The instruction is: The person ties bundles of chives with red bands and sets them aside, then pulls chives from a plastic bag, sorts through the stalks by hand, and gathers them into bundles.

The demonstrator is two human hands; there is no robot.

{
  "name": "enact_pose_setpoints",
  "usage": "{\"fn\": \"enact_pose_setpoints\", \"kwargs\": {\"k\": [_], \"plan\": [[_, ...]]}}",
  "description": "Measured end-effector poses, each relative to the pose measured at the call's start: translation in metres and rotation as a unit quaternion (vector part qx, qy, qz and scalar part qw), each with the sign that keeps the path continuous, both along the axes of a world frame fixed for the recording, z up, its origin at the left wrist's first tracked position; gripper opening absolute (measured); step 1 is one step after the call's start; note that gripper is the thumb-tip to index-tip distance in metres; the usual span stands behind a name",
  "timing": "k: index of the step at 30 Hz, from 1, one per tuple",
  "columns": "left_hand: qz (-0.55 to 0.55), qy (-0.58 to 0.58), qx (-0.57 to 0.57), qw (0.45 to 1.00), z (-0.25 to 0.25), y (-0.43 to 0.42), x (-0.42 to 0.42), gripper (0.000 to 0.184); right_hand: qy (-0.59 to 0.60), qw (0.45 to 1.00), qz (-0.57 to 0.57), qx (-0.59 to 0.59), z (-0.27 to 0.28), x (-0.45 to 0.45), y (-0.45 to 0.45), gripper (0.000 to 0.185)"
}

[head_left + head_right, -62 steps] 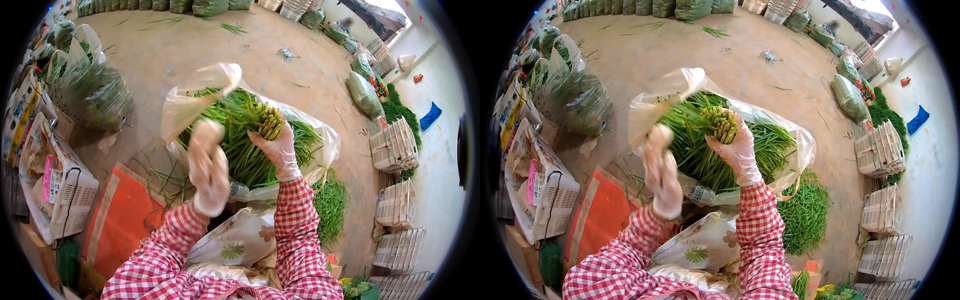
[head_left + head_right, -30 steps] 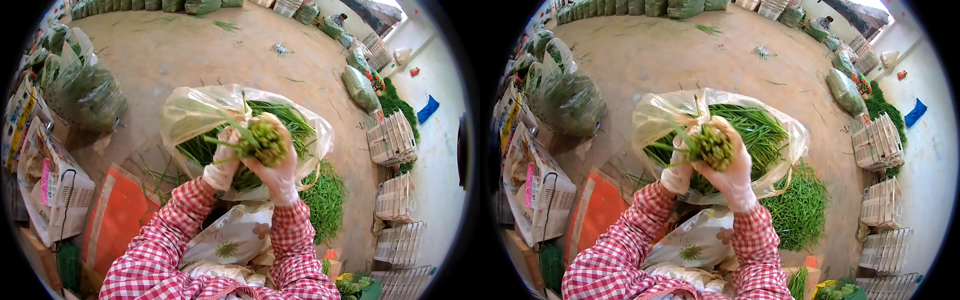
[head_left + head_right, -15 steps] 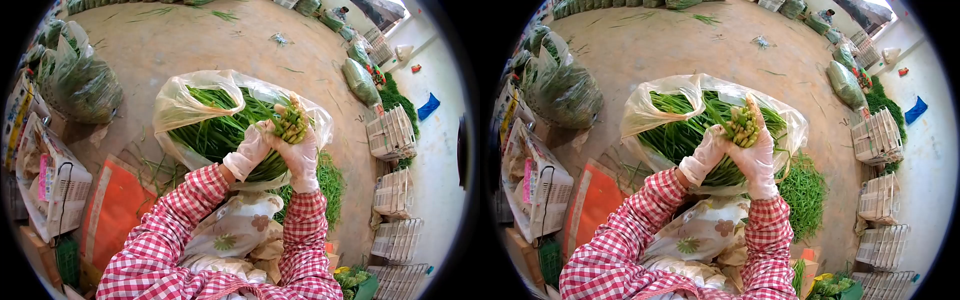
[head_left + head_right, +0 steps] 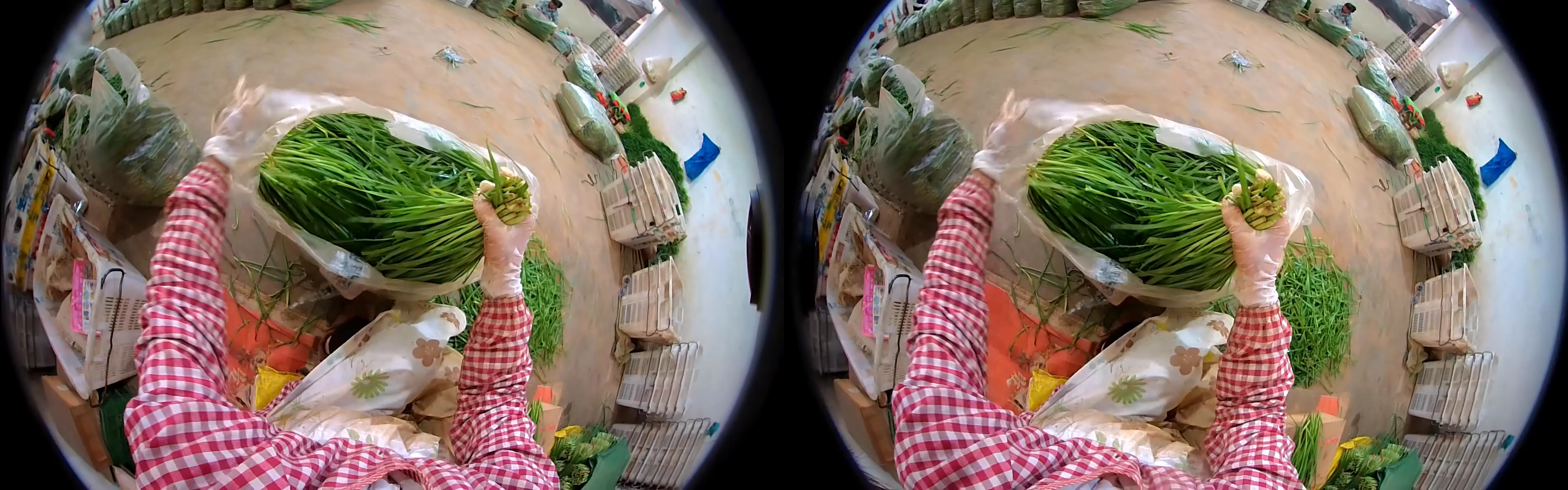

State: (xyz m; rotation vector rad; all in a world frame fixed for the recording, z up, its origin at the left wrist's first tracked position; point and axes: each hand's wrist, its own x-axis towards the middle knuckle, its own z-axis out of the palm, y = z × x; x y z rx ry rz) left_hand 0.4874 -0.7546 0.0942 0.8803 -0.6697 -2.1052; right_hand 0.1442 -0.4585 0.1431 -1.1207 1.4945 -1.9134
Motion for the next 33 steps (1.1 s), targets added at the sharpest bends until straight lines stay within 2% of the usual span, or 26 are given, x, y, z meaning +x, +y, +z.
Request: {"fn": "enact_pose_setpoints", "kwargs": {"k": [1, 2, 3, 4, 6, 8, 9, 10, 14, 15, 16, 17, 20, 22, 23, 24, 26, 27, 29, 30, 31, 32, 33], "plan": [[0.021, -0.128, -0.145, 0.981, -0.021, 0.008, 0.011, 0.048, 0.024, 1.0, -0.011, -0.009, -0.004, -0.004, 0.0, 0.041], [0.041, -0.251, -0.284, 0.924, -0.038, 0.019, 0.017, 0.044, 0.023, 1.0, -0.014, -0.01, -0.006, -0.008, -0.001, 0.041], [0.057, -0.365, -0.412, 0.833, -0.05, 0.034, 0.02, 0.041, 0.02, 1.0, -0.004, -0.013, -0.01, -0.011, -0.001, 0.04], [0.051, -0.364, -0.411, 0.834, -0.039, 0.061, 0.01, 0.041, 0.017, 1.0, 0.007, -0.014, -0.013, -0.012, 0.0, 0.04], [0.122, -0.242, -0.355, 0.895, 0.016, 0.142, -0.036, 0.035, -0.013, 1.0, 0.01, 0.003, -0.011, -0.008, 0.001, 0.041], [0.168, -0.227, -0.455, 0.844, 0.039, 0.197, -0.07, 0.019, -0.041, 0.999, 0.023, -0.01, -0.01, -0.005, -0.001, 0.04], [0.218, -0.308, -0.593, 0.712, 0.04, 0.208, -0.081, 0.023, 0.0, 1.0, 0.002, 0.006, -0.009, -0.005, -0.003, 0.039], [0.257, -0.374, -0.704, 0.547, 0.04, 0.218, -0.09, 0.028, 0.003, 1.0, 0.001, 0.005, -0.01, -0.002, -0.004, 0.039], [0.195, -0.378, -0.748, 0.509, 0.049, 0.277, -0.124, 0.037, 0.004, 1.0, 0.002, 0.008, -0.012, 0.002, -0.003, 0.039], [0.144, -0.329, -0.78, 0.513, 0.045, 0.279, -0.132, 0.039, -0.007, 1.0, 0.026, -0.001, -0.012, 0.003, -0.002, 0.04], [0.109, -0.401, -0.769, 0.486, 0.042, 0.28, -0.137, 0.04, -0.019, 0.998, 0.051, -0.01, -0.011, 0.004, -0.002, 0.04], [0.11, -0.402, -0.768, 0.486, 0.026, 0.263, -0.142, 0.04, -0.011, 0.999, 0.041, -0.004, -0.008, 0.008, -0.003, 0.042], [0.203, -0.464, -0.7, 0.504, -0.054, 0.17, -0.157, 0.039, 0.044, 0.999, 0.029, 0.004, 0.003, 0.024, 0.001, 0.043], [0.125, -0.517, -0.707, 0.467, -0.08, 0.15, -0.151, 0.043, 0.048, 0.997, 0.051, -0.031, 0.001, 0.032, -0.001, 0.045], [0.032, -0.6, -0.632, 0.489, -0.092, 0.142, -0.151, 0.051, 0.065, 0.995, 0.05, -0.059, 0.008, 0.037, 0.0, 0.046], [0.021, -0.584, -0.608, 0.537, -0.127, 0.126, -0.147, 0.058, 0.083, 0.992, 0.049, -0.085, 0.016, 0.041, 0.0, 0.047], [-0.012, -0.68, -0.605, 0.415, -0.13, 0.133, -0.145, 0.06, 0.112, 0.989, 0.044, -0.092, 0.035, 0.039, 0.002, 0.045], [-0.017, -0.668, -0.608, 0.429, -0.125, 0.137, -0.145, 0.063, 0.118, 0.988, 0.032, -0.094, 0.048, 0.036, 0.005, 0.044], [-0.044, -0.694, -0.584, 0.419, -0.12, 0.139, -0.15, 0.065, 0.152, 0.983, -0.015, -0.098, 0.09, 0.032, 0.02, 0.04], [-0.048, -0.701, -0.584, 0.406, -0.121, 0.14, -0.152, 0.066, 0.069, 0.987, 0.009, -0.144, 0.105, 0.02, 0.025, 0.037], [-0.048, -0.697, -0.589, 0.405, -0.123, 0.14, -0.153, 0.066, 0.142, 0.978, -0.095, -0.123, 0.132, 0.024, 0.038, 0.036], [-0.051, -0.702, -0.588, 0.4, -0.125, 0.138, -0.154, 0.068, 0.154, 0.959, -0.109, -0.213, 0.146, 0.002, 0.04, 0.032], [-0.053, -0.705, -0.588, 0.393, -0.125, 0.138, -0.154, 0.069, 0.185, 0.958, -0.108, -0.19, 0.171, -0.005, 0.054, 0.03]]}}
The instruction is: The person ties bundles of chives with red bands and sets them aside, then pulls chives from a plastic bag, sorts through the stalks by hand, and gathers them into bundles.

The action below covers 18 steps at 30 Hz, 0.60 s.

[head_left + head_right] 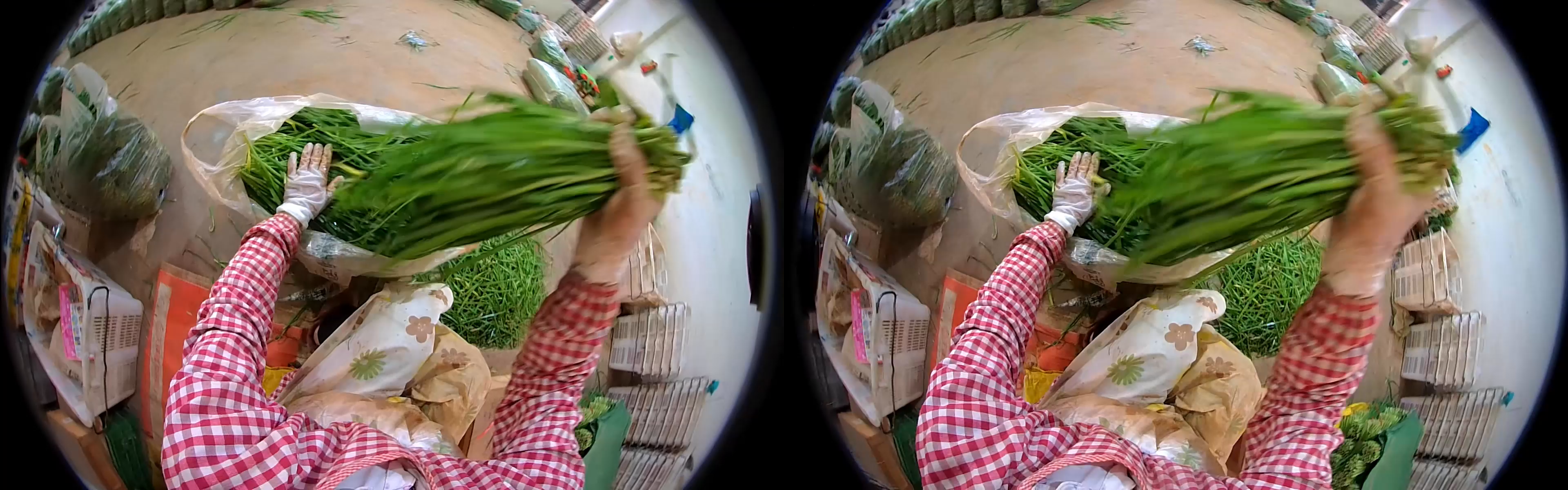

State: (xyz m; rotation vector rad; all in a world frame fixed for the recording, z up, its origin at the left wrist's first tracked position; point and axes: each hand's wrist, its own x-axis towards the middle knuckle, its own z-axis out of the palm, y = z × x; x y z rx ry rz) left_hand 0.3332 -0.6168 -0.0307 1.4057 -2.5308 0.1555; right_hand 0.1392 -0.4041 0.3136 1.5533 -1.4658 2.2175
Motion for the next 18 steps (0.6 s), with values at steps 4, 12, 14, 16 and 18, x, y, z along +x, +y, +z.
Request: {"fn": "enact_pose_setpoints", "kwargs": {"k": [4, 12, 14, 16, 18], "plan": [[0.001, -0.083, 0.051, 0.995, 0.024, 0.008, -0.003, 0.072, 0.004, 0.996, -0.081, -0.04, 0.066, -0.01, 0.043, 0.04], [-0.141, -0.011, 0.118, 0.983, 0.03, 0.008, 0.026, 0.057, 0.096, 0.965, -0.09, -0.228, 0.1, -0.047, 0.031, 0.018], [-0.147, 0.186, 0.4, 0.885, 0.046, 0.02, 0.055, 0.047, 0.221, 0.929, -0.149, -0.257, 0.114, -0.032, 0.04, 0.019], [-0.202, 0.243, 0.524, 0.791, 0.073, 0.013, 0.09, 0.044, 0.221, 0.932, -0.141, -0.251, 0.108, -0.029, 0.031, 0.022], [-0.122, 0.276, 0.693, 0.655, 0.116, 0.016, 0.111, 0.036, 0.225, 0.93, -0.141, -0.255, 0.108, -0.022, 0.04, 0.025]]}}
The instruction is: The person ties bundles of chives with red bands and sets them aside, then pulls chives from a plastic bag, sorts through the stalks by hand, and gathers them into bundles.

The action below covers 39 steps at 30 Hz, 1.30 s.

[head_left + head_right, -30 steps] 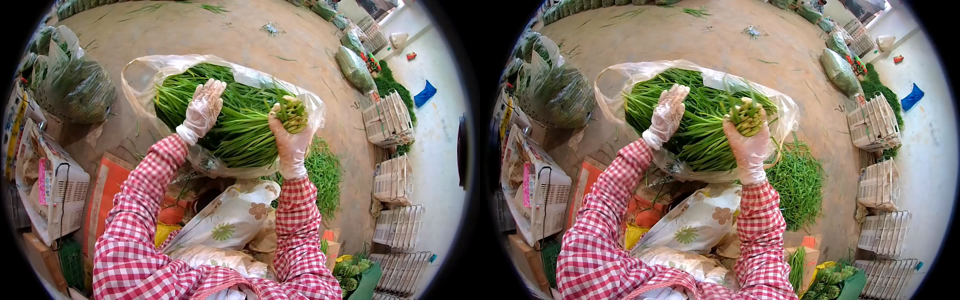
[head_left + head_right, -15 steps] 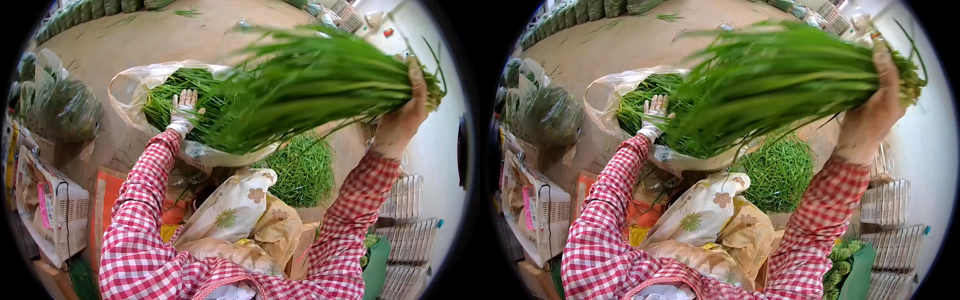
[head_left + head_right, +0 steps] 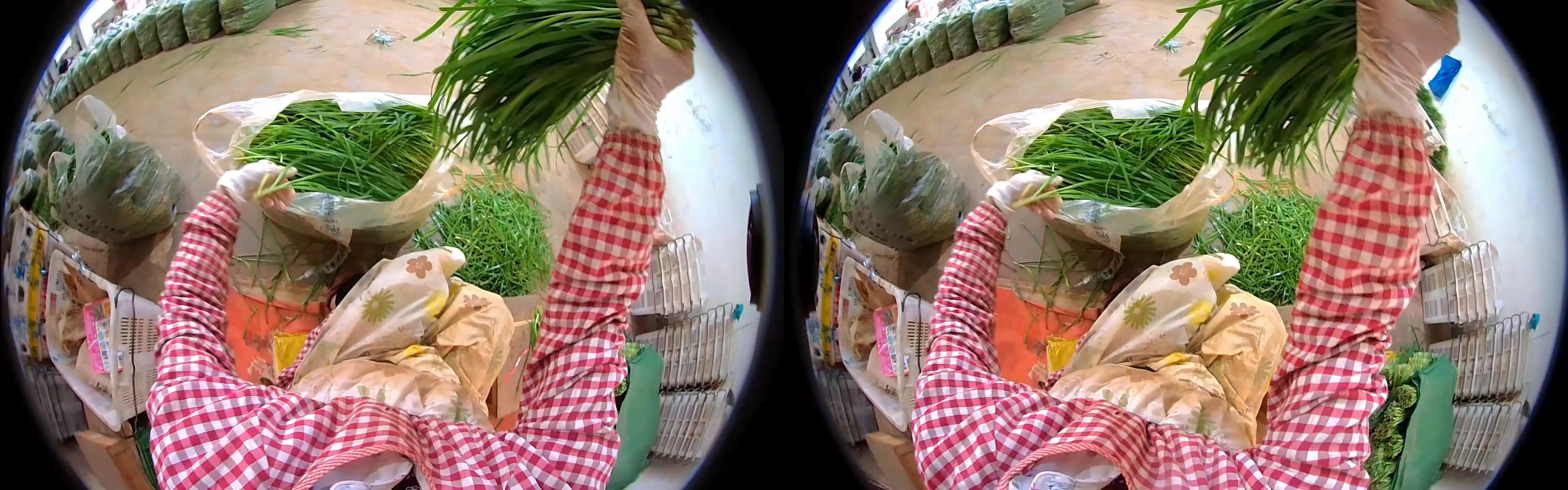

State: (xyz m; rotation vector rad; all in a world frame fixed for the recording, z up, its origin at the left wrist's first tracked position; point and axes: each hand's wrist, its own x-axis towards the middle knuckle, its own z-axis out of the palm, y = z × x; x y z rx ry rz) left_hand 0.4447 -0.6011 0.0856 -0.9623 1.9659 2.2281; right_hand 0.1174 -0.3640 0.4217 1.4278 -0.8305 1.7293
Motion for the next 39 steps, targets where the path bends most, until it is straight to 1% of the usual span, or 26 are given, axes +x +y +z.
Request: {"fn": "enact_pose_setpoints", "kwargs": {"k": [1, 2, 3, 4, 5, 6, 9, 11, 12, 13, 16, 17, 18, 20, 23, 24, 25, 29, 31, 32, 34, 35, 36, 37, 38, 39], "plan": [[0.034, -0.05, 0.154, 0.986, 0.014, 0.003, 0.001, 0.036, -0.021, 0.999, -0.023, 0.007, 0.003, -0.003, 0.006, 0.023], [0.165, 0.087, 0.182, 0.965, 0.013, 0.002, -0.001, 0.037, -0.037, 0.999, -0.02, 0.007, 0.004, -0.008, 0.008, 0.022], [0.289, 0.219, 0.205, 0.909, 0.008, -0.004, -0.001, 0.039, -0.053, 0.998, -0.019, 0.005, 0.003, -0.01, 0.012, 0.021], [0.345, 0.296, 0.211, 0.865, -0.031, -0.049, 0.005, 0.038, -0.066, 0.998, -0.015, 0.014, -0.007, -0.025, 0.003, 0.02], [0.466, 0.318, 0.222, 0.795, -0.054, -0.08, 0.008, 0.024, -0.074, 0.997, -0.017, 0.022, -0.009, -0.027, 0.006, 0.02], [0.46, 0.319, 0.221, 0.799, -0.063, -0.099, 0.012, 0.024, -0.075, 0.994, -0.058, 0.049, -0.011, -0.027, 0.011, 0.02], [0.473, 0.21, -0.112, 0.848, -0.075, -0.136, 0.022, 0.031, -0.093, 0.995, 0.032, 0.001, -0.02, -0.008, 0.005, 0.022], [0.465, 0.235, -0.247, 0.817, -0.024, -0.108, 0.014, 0.032, -0.12, 0.985, 0.117, 0.044, -0.027, 0.024, 0.006, 0.028], [0.451, 0.276, -0.295, 0.796, 0.014, -0.082, 0.009, 0.032, -0.103, 0.99, 0.084, 0.038, -0.033, 0.022, -0.002, 0.032], [0.429, 0.315, -0.332, 0.779, 0.053, -0.055, 0.004, 0.032, -0.115, 0.988, 0.091, 0.047, -0.041, 0.034, -0.005, 0.032], [0.326, 0.403, -0.415, 0.748, 0.151, 0.014, 0.0, 0.033, -0.013, 0.98, 0.197, 0.032, -0.06, 0.086, -0.012, 0.028], [0.224, 0.462, -0.429, 0.743, 0.164, 0.013, 0.009, 0.028, 0.017, 0.969, 0.246, 0.026, -0.067, 0.096, -0.018, 0.028], [0.237, 0.422, -0.464, 0.742, 0.176, 0.005, 0.01, 0.028, 0.001, 0.976, 0.212, 0.059, -0.071, 0.102, -0.008, 0.024], [0.255, 0.401, -0.481, 0.737, 0.203, 0.06, 0.002, 0.021, 0.003, 0.981, 0.183, 0.071, -0.077, 0.117, 0.002, 0.016], [0.269, 0.373, -0.525, 0.716, 0.183, 0.099, 0.026, 0.016, -0.236, 0.965, 0.103, 0.052, -0.065, 0.148, 0.009, 0.015], [0.322, 0.327, -0.494, 0.739, 0.163, 0.102, 0.043, 0.021, -0.144, 0.965, 0.194, 0.101, -0.068, 0.125, 0.018, 0.018], [0.372, 0.282, -0.461, 0.755, 0.151, 0.104, 0.057, 0.027, -0.101, 0.967, 0.208, 0.111, -0.069, 0.115, 0.023, 0.018], [0.441, 0.259, -0.418, 0.751, 0.142, 0.1, 0.104, 0.023, -0.09, 0.972, 0.192, 0.102, -0.063, 0.102, 0.027, 0.018], [0.445, 0.32, -0.321, 0.772, 0.144, 0.087, 0.128, 0.023, -0.088, 0.973, 0.189, 0.1, -0.062, 0.095, 0.031, 0.019], [0.436, 0.297, -0.325, 0.785, 0.131, 0.073, 0.141, 0.028, -0.086, 0.973, 0.189, 0.097, -0.059, 0.09, 0.033, 0.019], [0.437, 0.176, -0.151, 0.869, 0.097, 0.082, 0.144, 0.029, -0.082, 0.974, 0.187, 0.094, -0.054, 0.079, 0.038, 0.019], [0.356, 0.298, 0.003, 0.886, 0.053, 0.096, 0.128, 0.031, -0.085, 0.975, 0.185, 0.092, -0.05, 0.07, 0.04, 0.02], [0.284, 0.228, 0.037, 0.931, 0.042, 0.133, 0.109, 0.038, -0.084, 0.975, 0.183, 0.091, -0.047, 0.064, 0.042, 0.02], [0.338, 0.223, 0.195, 0.893, 0.008, 0.155, 0.087, 0.049, -0.084, 0.975, 0.184, 0.09, -0.045, 0.056, 0.044, 0.02], [0.262, 0.155, 0.383, 0.872, -0.044, 0.166, 0.083, 0.067, -0.082, 0.976, 0.183, 0.09, -0.042, 0.048, 0.046, 0.021], [0.269, 0.146, 0.467, 0.83, -0.098, 0.176, 0.077, 0.082, -0.082, 0.975, 0.186, 0.091, -0.04, 0.038, 0.047, 0.021]]}}
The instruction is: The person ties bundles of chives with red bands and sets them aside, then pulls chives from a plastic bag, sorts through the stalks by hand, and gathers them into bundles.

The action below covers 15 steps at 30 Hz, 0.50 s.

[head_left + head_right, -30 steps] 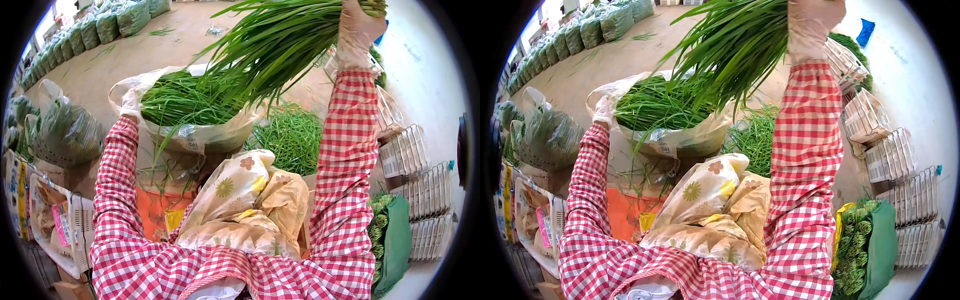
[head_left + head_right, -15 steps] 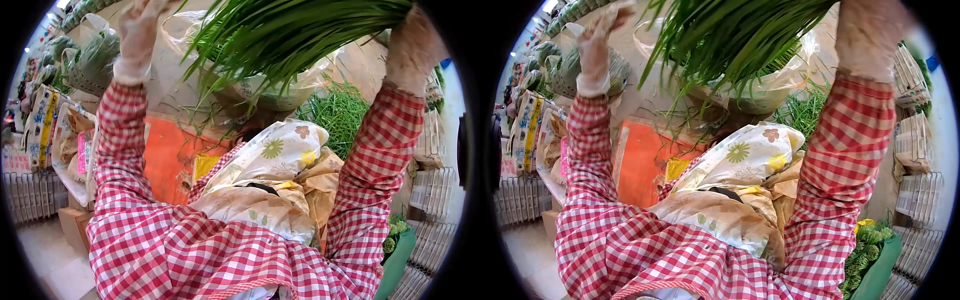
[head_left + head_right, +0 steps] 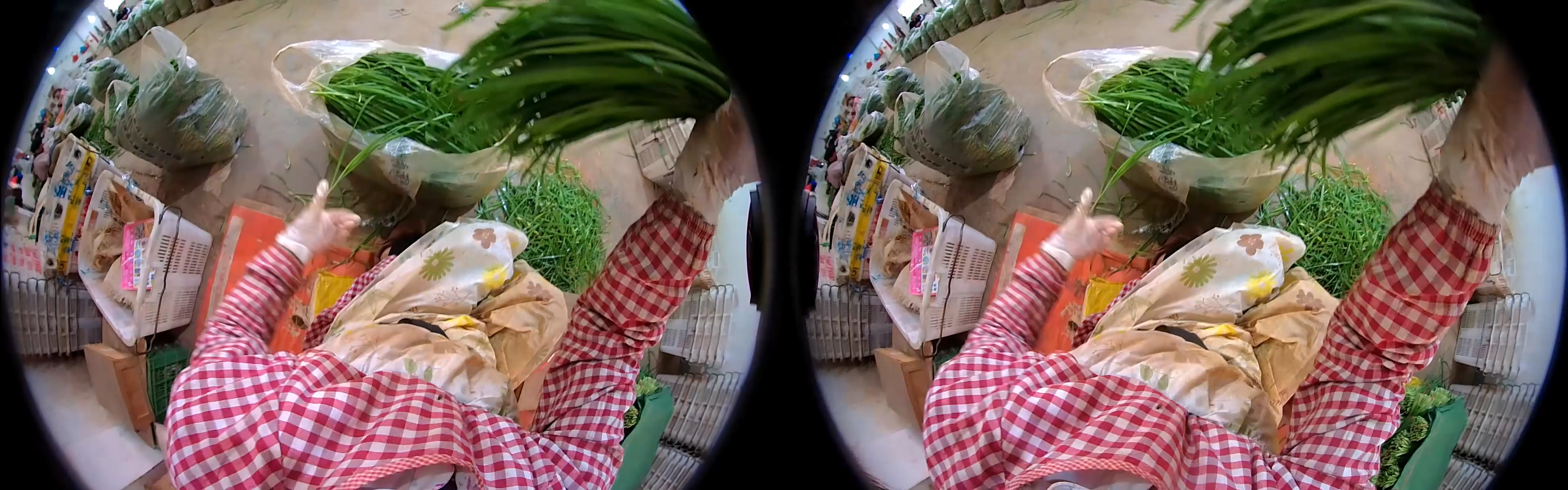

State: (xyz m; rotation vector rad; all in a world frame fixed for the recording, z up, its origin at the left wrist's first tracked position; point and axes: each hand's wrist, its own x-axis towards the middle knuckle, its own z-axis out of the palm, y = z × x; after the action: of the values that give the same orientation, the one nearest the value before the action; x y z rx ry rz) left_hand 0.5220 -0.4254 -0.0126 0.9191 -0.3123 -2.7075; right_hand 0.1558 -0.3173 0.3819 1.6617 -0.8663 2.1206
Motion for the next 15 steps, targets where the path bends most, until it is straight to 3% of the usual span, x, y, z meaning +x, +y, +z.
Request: {"fn": "enact_pose_setpoints", "kwargs": {"k": [1, 2, 4, 5, 6, 7, 8, 10, 12, 14, 15], "plan": [[0.071, 0.008, 0.044, 0.996, -0.033, 0.006, -0.007, 0.088, -0.001, 1.0, 0.007, 0.001, 0.003, -0.01, 0.001, 0.021], [0.153, 0.094, 0.107, 0.978, -0.071, 0.0, -0.013, 0.085, -0.002, 1.0, 0.015, 0.002, 0.004, -0.022, 0.003, 0.022], [0.416, 0.043, 0.165, 0.893, -0.074, -0.016, -0.028, 0.068, 0.008, 1.0, 0.022, 0.0, 0.007, -0.043, 0.009, 0.022], [0.46, 0.046, 0.112, 0.88, -0.09, -0.035, -0.028, 0.056, 0.082, 0.995, -0.061, 0.008, 0.008, -0.056, 0.011, 0.023], [0.501, 0.049, 0.058, 0.862, -0.104, -0.052, -0.026, 0.045, 0.066, 0.993, -0.094, -0.013, 0.005, -0.045, 0.01, 0.023], [0.474, 0.079, -0.016, 0.877, -0.08, -0.053, -0.028, 0.023, 0.048, 0.99, -0.127, -0.032, 0.002, -0.033, 0.008, 0.024], [0.443, 0.05, -0.042, 0.894, -0.069, -0.062, -0.026, 0.013, 0.029, 0.985, -0.16, -0.051, -0.001, -0.022, 0.007, 0.024], [0.399, 0.089, -0.157, 0.899, -0.012, -0.081, -0.027, 0.011, 0.001, 0.984, -0.165, -0.063, -0.004, -0.022, 0.006, 0.023], [0.41, 0.039, -0.332, 0.849, 0.058, -0.106, -0.028, 0.016, 0.006, 0.985, -0.159, -0.073, -0.005, -0.028, 0.001, 0.022], [0.398, 0.046, -0.412, 0.818, 0.113, -0.145, -0.019, 0.034, 0.019, 0.989, -0.116, -0.089, -0.006, -0.025, -0.003, 0.023], [0.384, -0.06, -0.417, 0.822, 0.118, -0.166, -0.01, 0.041, 0.002, 0.986, -0.147, -0.083, -0.009, 0.004, -0.003, 0.025]]}}
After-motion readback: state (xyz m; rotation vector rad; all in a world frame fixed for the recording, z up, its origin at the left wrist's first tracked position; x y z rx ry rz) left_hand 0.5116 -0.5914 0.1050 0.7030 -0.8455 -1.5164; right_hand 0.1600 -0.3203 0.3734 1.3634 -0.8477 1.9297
